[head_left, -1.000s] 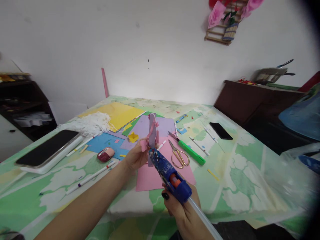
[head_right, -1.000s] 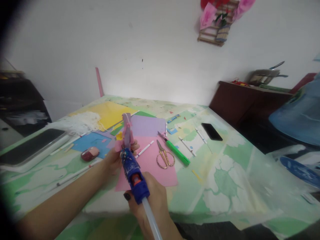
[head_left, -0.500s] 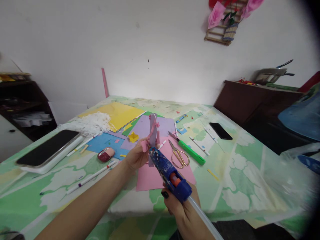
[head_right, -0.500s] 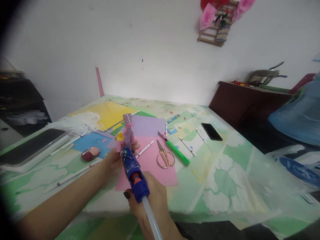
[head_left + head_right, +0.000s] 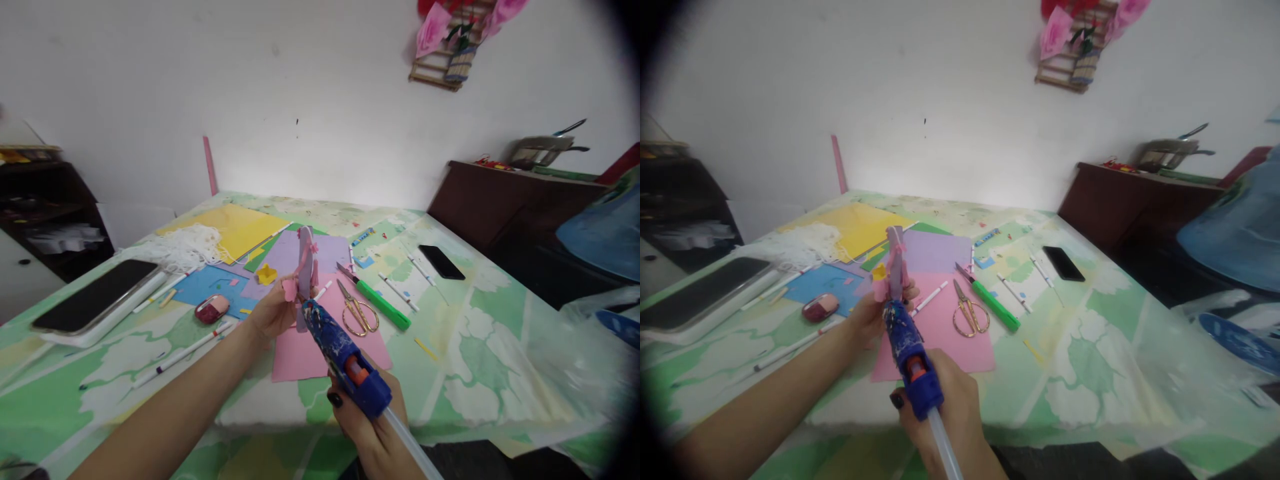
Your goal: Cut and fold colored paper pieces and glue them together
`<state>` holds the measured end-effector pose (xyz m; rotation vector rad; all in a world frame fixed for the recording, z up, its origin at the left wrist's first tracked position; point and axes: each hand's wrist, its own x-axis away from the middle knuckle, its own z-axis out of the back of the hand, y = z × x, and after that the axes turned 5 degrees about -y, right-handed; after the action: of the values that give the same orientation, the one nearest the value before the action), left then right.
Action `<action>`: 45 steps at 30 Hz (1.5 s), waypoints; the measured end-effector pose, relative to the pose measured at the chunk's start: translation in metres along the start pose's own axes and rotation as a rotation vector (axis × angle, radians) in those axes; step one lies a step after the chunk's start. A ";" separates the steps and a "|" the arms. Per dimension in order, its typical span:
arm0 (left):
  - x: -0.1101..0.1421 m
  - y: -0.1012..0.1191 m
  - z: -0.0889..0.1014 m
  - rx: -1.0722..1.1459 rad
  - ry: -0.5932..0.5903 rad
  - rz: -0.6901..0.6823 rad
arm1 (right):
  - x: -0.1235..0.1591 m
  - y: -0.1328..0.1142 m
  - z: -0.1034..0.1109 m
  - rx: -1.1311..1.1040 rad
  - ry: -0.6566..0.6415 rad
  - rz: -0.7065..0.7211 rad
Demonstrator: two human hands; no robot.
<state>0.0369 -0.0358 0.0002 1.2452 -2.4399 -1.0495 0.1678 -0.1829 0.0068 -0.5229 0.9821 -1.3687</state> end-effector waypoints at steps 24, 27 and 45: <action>-0.007 -0.003 -0.002 -0.197 0.001 -0.185 | 0.014 0.158 0.152 0.955 0.280 -0.369; -0.008 -0.004 -0.003 -0.258 0.048 -0.221 | 0.011 0.179 0.167 0.984 0.252 -0.431; -0.013 -0.012 0.012 -0.516 0.239 -0.334 | -0.110 0.027 0.018 -0.204 -0.147 0.111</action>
<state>0.0471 -0.0240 -0.0151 1.5031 -1.6696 -1.4030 0.2075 -0.0764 0.0243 -0.7025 1.0202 -1.1215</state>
